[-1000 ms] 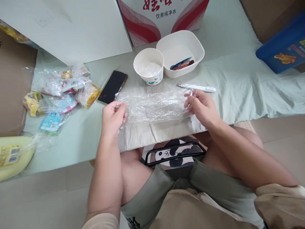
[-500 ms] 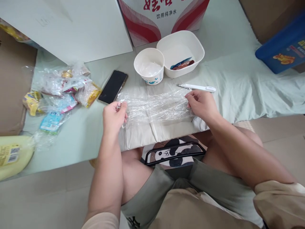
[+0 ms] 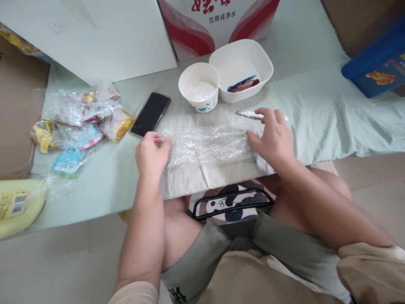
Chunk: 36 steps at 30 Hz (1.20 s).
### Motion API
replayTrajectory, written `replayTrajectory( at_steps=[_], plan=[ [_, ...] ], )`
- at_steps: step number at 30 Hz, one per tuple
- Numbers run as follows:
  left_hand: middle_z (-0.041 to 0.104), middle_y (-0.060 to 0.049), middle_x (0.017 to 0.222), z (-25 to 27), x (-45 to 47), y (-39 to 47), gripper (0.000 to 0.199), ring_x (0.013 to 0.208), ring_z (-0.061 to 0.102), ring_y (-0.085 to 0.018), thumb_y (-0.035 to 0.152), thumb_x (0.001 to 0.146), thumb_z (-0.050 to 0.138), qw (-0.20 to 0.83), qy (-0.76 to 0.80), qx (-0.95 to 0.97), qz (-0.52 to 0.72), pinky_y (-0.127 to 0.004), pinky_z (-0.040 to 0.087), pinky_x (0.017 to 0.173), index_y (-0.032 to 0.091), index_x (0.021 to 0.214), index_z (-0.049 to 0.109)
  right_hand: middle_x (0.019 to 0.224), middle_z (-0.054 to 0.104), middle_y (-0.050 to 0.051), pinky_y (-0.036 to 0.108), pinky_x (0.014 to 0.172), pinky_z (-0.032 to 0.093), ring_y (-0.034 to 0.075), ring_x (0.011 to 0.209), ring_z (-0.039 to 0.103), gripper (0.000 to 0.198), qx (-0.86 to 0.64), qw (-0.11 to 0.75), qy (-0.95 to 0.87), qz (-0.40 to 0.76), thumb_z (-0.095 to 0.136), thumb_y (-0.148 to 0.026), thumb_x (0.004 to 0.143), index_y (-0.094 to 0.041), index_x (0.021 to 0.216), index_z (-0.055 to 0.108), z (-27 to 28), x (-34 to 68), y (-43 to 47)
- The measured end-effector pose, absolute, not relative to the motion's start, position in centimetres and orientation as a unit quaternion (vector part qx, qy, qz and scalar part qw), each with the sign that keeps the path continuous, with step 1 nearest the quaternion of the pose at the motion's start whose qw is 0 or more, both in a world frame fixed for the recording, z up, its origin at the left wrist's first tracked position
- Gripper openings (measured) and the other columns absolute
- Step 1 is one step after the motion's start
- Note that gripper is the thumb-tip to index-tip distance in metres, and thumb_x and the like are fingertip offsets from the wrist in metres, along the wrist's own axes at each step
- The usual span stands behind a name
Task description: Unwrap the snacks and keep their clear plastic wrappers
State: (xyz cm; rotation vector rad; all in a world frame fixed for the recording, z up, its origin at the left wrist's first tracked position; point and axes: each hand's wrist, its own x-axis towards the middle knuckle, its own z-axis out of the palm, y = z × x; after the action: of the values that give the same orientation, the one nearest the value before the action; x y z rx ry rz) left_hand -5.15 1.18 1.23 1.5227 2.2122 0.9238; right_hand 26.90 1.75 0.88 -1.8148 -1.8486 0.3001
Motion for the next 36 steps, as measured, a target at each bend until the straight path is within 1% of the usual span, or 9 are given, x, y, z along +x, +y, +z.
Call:
replayTrajectory(
  at_steps=[5,9,15,19,22,25,29,33,36],
  plan=[
    [0.063,-0.001,0.080,0.6,-5.2,1.3,0.024,0.068,0.056,-0.020,0.034,0.070,0.080,0.161,0.755,0.545,0.327,-0.035,0.047,0.078,0.024,0.083,0.063,0.124,0.054,0.015,0.051,0.095,0.045,0.034,0.113,0.053,0.043,-0.584,0.221,-0.779,0.057,0.049,-0.019,0.089,-0.024,0.131,0.058,1.0,26.3,1.3],
    [0.064,-0.004,0.089,0.4,-5.2,1.3,0.027,0.078,0.062,-0.022,0.029,0.069,0.082,0.170,0.754,0.546,0.323,-0.035,0.050,0.081,0.022,0.088,0.065,0.135,0.054,0.012,0.053,0.102,0.041,0.035,0.125,0.048,0.049,-0.524,0.162,-0.834,0.066,0.045,-0.011,0.088,-0.028,0.132,0.058,0.7,25.4,0.8],
    [0.068,-0.006,0.105,0.2,-5.1,1.4,0.040,0.070,0.056,-0.018,0.019,0.066,0.082,0.209,0.725,0.578,0.311,-0.035,0.050,0.082,0.023,0.103,0.067,0.151,0.045,0.012,0.060,0.114,0.031,0.039,0.146,0.032,0.064,-0.499,0.098,-0.856,0.092,0.050,-0.007,0.080,-0.029,0.140,0.053,0.8,25.5,0.1],
    [0.069,-0.004,0.097,0.0,-4.9,1.4,0.051,0.077,0.056,-0.019,0.014,0.065,0.079,0.257,0.702,0.591,0.303,-0.036,0.049,0.084,0.025,0.113,0.065,0.159,0.035,0.012,0.073,0.116,0.016,0.046,0.153,0.018,0.079,-0.484,0.037,-0.865,0.127,0.065,-0.018,0.075,-0.033,0.150,0.043,1.4,26.3,-0.7],
    [0.067,-0.001,0.090,-0.1,-4.6,1.3,0.055,0.080,0.058,-0.018,0.015,0.067,0.075,0.303,0.690,0.587,0.294,-0.033,0.048,0.083,0.024,0.119,0.061,0.166,0.025,0.014,0.078,0.114,0.013,0.051,0.153,0.013,0.092,-0.471,-0.003,-0.866,0.169,0.074,-0.032,0.073,-0.034,0.156,0.034,1.9,27.0,-1.1],
    [0.065,0.000,0.091,0.1,-4.2,1.3,0.056,0.083,0.060,-0.017,0.016,0.068,0.075,0.330,0.675,0.590,0.295,-0.032,0.048,0.083,0.025,0.121,0.059,0.167,0.022,0.014,0.079,0.114,0.010,0.051,0.154,0.011,0.092,-0.459,-0.004,-0.865,0.203,0.075,-0.048,0.075,-0.033,0.157,0.035,2.2,27.4,-1.0],
    [0.067,-0.003,0.099,0.6,-3.3,1.5,0.056,0.095,0.062,-0.021,0.019,0.068,0.077,0.299,0.683,0.603,0.283,-0.035,0.048,0.088,0.025,0.121,0.060,0.161,0.038,0.012,0.074,0.117,0.013,0.047,0.154,0.018,0.070,-0.462,0.076,-0.853,0.230,0.063,-0.057,0.085,-0.030,0.148,0.048,2.0,27.0,-0.4],
    [0.066,0.000,0.085,1.0,-2.3,1.7,0.045,0.083,0.062,-0.017,0.015,0.075,0.067,0.314,0.661,0.635,0.247,-0.034,0.049,0.083,0.024,0.119,0.061,0.143,0.057,0.015,0.062,0.116,0.031,0.040,0.144,0.040,0.049,-0.459,0.170,-0.837,0.246,0.058,-0.045,0.089,-0.022,0.133,0.059,1.1,26.0,0.7],
    [0.064,0.002,0.082,1.1,-1.5,1.6,0.041,0.077,0.062,-0.014,0.013,0.078,0.063,0.324,0.609,0.669,0.275,-0.031,0.050,0.080,0.024,0.118,0.061,0.133,0.063,0.017,0.052,0.110,0.043,0.034,0.129,0.056,0.047,-0.441,0.204,-0.829,0.278,0.059,-0.039,0.089,-0.017,0.130,0.059,0.7,25.3,1.4]
  ],
)
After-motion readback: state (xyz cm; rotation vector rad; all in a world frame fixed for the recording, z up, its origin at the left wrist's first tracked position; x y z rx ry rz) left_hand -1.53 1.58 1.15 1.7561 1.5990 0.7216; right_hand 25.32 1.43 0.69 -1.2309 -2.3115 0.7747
